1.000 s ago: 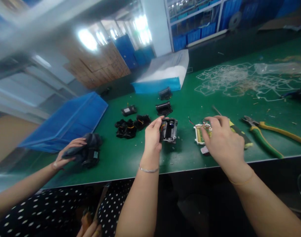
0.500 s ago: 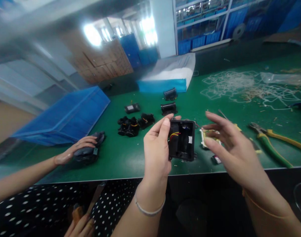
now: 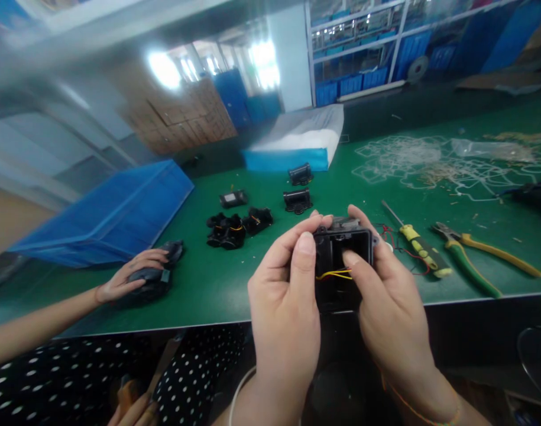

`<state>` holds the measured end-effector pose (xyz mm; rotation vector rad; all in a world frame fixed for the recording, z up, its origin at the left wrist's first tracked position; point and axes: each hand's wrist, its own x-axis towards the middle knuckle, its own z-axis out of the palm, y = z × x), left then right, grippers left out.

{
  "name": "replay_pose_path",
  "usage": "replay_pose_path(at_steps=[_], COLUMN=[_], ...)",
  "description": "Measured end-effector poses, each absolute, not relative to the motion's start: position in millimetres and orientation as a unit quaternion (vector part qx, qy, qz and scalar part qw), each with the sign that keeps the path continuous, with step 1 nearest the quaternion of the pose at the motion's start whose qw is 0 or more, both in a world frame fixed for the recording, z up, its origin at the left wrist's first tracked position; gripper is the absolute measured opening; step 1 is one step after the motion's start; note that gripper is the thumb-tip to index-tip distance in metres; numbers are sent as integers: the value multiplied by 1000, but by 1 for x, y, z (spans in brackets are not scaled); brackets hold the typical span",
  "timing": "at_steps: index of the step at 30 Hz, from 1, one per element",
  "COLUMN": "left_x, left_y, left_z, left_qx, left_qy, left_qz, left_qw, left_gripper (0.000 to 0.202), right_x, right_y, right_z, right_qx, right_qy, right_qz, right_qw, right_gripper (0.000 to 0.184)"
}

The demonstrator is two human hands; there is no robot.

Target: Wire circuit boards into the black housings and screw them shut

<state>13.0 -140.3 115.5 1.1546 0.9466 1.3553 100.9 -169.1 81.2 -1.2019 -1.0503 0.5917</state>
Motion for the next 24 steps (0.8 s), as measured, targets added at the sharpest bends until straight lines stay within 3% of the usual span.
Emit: replay_pose_path(at_steps=[24], left_x=[9], left_y=[-157], left_z=[127], left_qx=[511], left_qy=[385], left_qz=[572], left_qw=[513], left_gripper=[26], right_x=[97], right_y=[-171], right_z=[91], right_qx=[-470], right_qy=[-415], right_qz=[314], right_qw=[713], right_gripper=[47])
